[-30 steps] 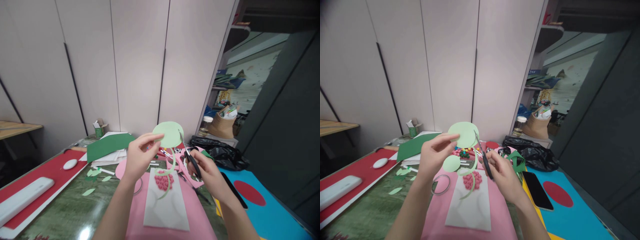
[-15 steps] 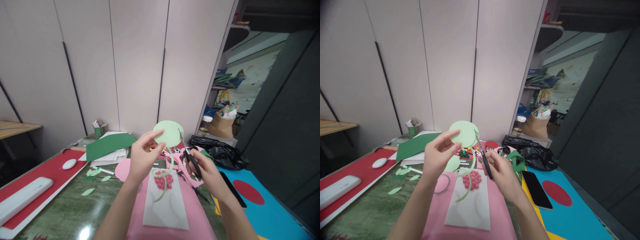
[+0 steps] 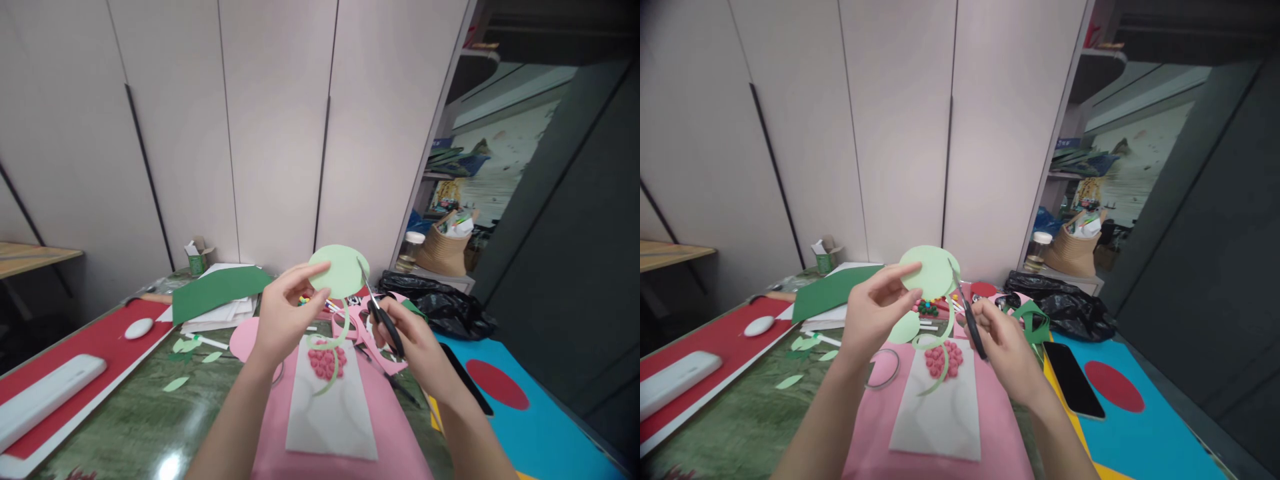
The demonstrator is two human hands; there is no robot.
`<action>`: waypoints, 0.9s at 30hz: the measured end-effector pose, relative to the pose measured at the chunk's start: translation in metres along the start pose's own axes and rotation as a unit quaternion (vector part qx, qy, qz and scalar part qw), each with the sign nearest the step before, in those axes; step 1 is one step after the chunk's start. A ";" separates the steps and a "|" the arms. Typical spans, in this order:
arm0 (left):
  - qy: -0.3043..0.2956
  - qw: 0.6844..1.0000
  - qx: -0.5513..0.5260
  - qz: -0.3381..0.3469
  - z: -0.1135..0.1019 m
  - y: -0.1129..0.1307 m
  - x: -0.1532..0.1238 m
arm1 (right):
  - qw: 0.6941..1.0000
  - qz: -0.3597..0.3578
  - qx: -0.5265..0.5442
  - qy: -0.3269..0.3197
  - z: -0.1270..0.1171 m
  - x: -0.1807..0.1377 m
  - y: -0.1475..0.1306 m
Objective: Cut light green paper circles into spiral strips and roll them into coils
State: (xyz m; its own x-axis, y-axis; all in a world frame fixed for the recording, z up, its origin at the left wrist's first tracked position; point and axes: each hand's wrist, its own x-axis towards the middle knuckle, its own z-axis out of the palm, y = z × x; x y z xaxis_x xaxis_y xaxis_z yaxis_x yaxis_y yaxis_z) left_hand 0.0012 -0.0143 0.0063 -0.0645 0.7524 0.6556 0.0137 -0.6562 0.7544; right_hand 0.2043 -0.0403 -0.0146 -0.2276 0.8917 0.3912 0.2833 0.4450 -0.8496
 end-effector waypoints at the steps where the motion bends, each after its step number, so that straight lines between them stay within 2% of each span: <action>1: 0.000 1.000 -0.002 0.001 0.000 0.000 0.000 | 1.000 -0.002 0.000 0.000 0.000 0.000 -0.001; 14: 0.006 0.999 0.001 0.031 -0.004 -0.002 0.003 | 1.000 -0.001 0.012 -0.026 -0.003 -0.003 0.001; 27: 0.028 0.999 0.002 0.026 -0.005 -0.006 0.002 | 1.000 0.013 0.008 -0.026 -0.005 -0.003 -0.002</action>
State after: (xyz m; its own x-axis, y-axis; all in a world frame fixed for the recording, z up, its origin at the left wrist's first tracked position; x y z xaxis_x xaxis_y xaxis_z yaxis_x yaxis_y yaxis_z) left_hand -0.0044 -0.0090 0.0027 -0.1203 0.7126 0.6911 0.0221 -0.6941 0.7195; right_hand 0.2089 -0.0432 -0.0123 -0.2686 0.8973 0.3504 0.2757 0.4202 -0.8646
